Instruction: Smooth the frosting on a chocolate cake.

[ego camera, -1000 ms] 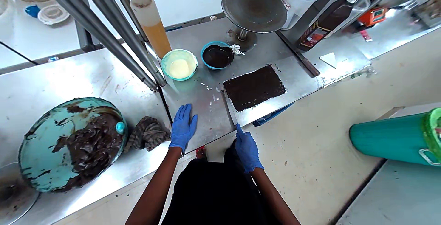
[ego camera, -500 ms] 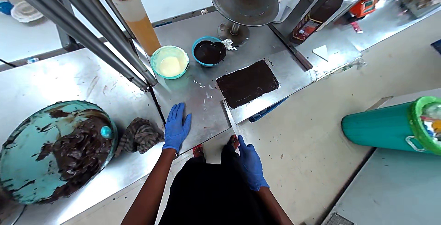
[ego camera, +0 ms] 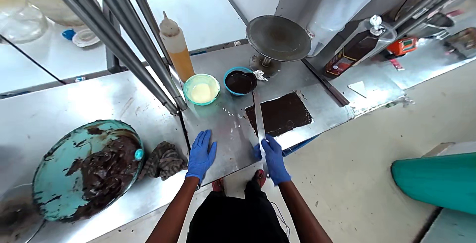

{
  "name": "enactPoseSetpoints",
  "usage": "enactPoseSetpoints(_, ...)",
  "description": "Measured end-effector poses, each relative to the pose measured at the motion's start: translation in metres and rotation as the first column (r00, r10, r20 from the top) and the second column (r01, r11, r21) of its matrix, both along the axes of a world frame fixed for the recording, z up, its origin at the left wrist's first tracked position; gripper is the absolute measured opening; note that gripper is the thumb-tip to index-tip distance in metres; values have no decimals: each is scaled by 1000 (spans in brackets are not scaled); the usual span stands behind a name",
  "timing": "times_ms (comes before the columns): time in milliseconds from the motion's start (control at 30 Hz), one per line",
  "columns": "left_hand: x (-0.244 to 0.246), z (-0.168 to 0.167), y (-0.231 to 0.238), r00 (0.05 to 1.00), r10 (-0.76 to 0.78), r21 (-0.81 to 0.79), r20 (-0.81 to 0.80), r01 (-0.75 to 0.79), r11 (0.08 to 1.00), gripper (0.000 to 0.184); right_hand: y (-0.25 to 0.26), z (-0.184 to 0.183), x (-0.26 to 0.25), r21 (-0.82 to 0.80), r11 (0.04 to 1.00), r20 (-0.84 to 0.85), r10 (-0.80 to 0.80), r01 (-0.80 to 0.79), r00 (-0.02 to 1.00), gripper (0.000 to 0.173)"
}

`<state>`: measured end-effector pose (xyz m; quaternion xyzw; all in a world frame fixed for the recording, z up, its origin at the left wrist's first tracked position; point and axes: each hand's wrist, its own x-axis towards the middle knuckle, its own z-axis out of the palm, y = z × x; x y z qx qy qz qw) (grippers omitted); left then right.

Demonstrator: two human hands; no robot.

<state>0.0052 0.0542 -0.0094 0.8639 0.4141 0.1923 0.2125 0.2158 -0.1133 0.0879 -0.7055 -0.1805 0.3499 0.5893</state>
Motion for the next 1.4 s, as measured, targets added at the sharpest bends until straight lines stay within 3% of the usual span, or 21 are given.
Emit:
enactPoseSetpoints(200, 2, 1, -2, 1000, 10, -9, 13, -10, 1000, 55, 64, -2, 16, 3, 1000, -235, -5, 6, 972, 29)
enactPoseSetpoints(500, 4, 0, -3, 1000, 3, -6, 26, -3, 1000, 56, -19, 10, -6, -3, 1000, -383, 5, -6, 924, 31)
enactPoseSetpoints(667, 2, -2, -2, 1000, -13, -5, 23, 13, 1000, 58, -78, 28, 19, -30, 995, -239, -96, 91, 966, 35)
enactPoseSetpoints(867, 0, 2, -2, 1000, -11, 0, 11, 11, 1000, 60, -149, 15, 77, -215, 944, 127, -226, 249, 966, 38)
enactPoseSetpoints(1033, -2, 1, 1, 1000, -5, 10, -19, 5, 1000, 60, -173, -4, 156, -278, 940, 293, -114, 198, 949, 41)
enactPoseSetpoints(1267, -1, 2, 1, 994, 8, 88, -108, 2, 996, 59, -148, -38, 280, -439, 884, 448, 57, 163, 892, 44)
enactPoseSetpoints(1400, 0, 6, -4, 982, 6, 108, -186, 15, 994, 56, -127, -36, 301, -517, 847, 529, 202, 125, 824, 46)
